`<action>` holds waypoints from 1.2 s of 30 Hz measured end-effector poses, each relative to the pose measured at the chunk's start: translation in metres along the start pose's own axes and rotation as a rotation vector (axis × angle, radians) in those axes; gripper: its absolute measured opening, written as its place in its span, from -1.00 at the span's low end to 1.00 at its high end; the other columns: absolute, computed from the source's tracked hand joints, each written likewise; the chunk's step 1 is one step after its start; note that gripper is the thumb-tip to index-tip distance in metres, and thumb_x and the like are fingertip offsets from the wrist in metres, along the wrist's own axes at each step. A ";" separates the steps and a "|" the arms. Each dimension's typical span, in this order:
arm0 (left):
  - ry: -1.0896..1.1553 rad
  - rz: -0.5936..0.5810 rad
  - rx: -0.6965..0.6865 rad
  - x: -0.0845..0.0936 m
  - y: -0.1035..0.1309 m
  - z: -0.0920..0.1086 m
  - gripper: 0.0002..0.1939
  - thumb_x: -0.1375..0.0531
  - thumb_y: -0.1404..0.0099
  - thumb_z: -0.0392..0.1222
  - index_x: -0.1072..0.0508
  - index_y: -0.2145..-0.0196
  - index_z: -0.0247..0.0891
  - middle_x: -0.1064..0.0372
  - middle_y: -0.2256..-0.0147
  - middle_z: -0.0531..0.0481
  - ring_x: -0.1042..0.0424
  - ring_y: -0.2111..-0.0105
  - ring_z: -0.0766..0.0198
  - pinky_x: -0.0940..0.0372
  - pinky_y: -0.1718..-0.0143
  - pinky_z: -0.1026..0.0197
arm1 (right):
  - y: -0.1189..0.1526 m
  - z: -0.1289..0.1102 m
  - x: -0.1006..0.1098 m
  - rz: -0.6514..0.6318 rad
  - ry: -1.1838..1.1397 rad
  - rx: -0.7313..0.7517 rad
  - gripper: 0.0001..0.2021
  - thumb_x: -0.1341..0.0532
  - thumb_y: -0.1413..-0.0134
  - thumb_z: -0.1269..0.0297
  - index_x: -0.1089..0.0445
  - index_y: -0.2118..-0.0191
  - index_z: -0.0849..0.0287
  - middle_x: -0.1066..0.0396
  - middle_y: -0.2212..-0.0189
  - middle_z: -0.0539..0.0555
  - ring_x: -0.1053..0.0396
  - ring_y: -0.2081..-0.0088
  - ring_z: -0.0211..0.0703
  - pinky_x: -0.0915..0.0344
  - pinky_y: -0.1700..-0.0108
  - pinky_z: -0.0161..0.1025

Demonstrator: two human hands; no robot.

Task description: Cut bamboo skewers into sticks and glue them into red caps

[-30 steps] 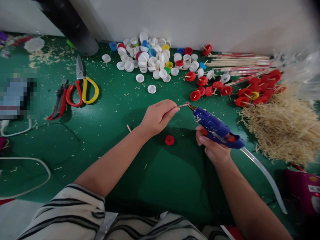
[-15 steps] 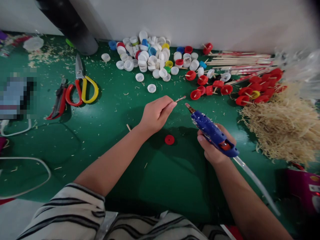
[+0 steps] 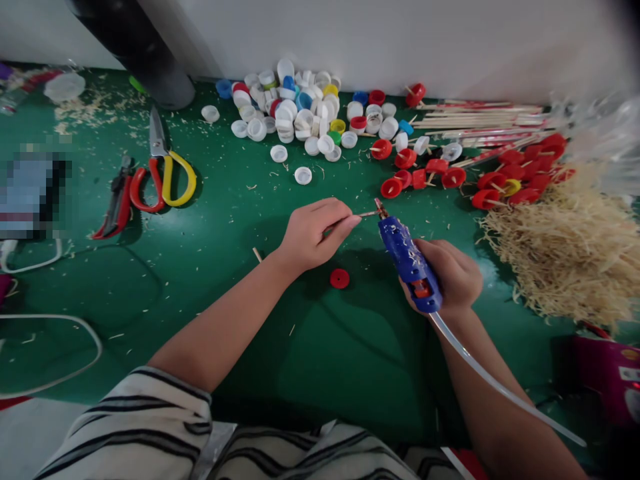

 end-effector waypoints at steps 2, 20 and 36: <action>-0.005 0.005 0.000 0.001 0.000 0.000 -0.67 -0.15 -0.61 -0.13 -0.42 0.37 -0.21 -0.42 0.50 0.07 -0.38 0.48 0.40 -0.21 0.44 0.28 | -0.003 -0.001 0.001 -0.014 0.034 0.024 -0.73 -0.29 -0.31 0.08 -0.56 -0.01 0.05 -0.55 0.40 0.09 -0.47 0.45 -0.07 -0.36 0.36 -0.12; 0.056 0.005 0.029 0.000 -0.002 -0.003 -0.64 -0.16 -0.60 -0.15 -0.38 0.41 -0.22 -0.33 0.54 0.10 -0.31 0.52 0.42 -0.16 0.47 0.28 | -0.007 -0.011 0.008 -0.015 0.110 0.130 -0.61 -0.11 -0.49 -0.08 -0.59 0.02 0.03 -0.52 0.45 0.10 -0.42 0.46 -0.09 -0.30 0.39 -0.10; -0.081 -0.015 0.204 -0.003 0.003 -0.030 -0.52 -0.16 -0.59 -0.03 -0.29 0.51 -0.22 -0.16 0.62 0.14 -0.14 0.60 0.43 0.01 0.56 0.25 | -0.007 -0.018 0.013 -0.034 0.060 0.189 -0.63 -0.09 -0.52 -0.06 -0.55 0.01 0.03 -0.50 0.46 0.08 -0.41 0.47 -0.09 -0.28 0.39 -0.09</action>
Point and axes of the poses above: each hand's wrist, its own y-axis away from the middle knuckle, its own x-axis out of the back of the hand, z = x × y, the point moved 10 cm from there along -y, towards the middle knuckle
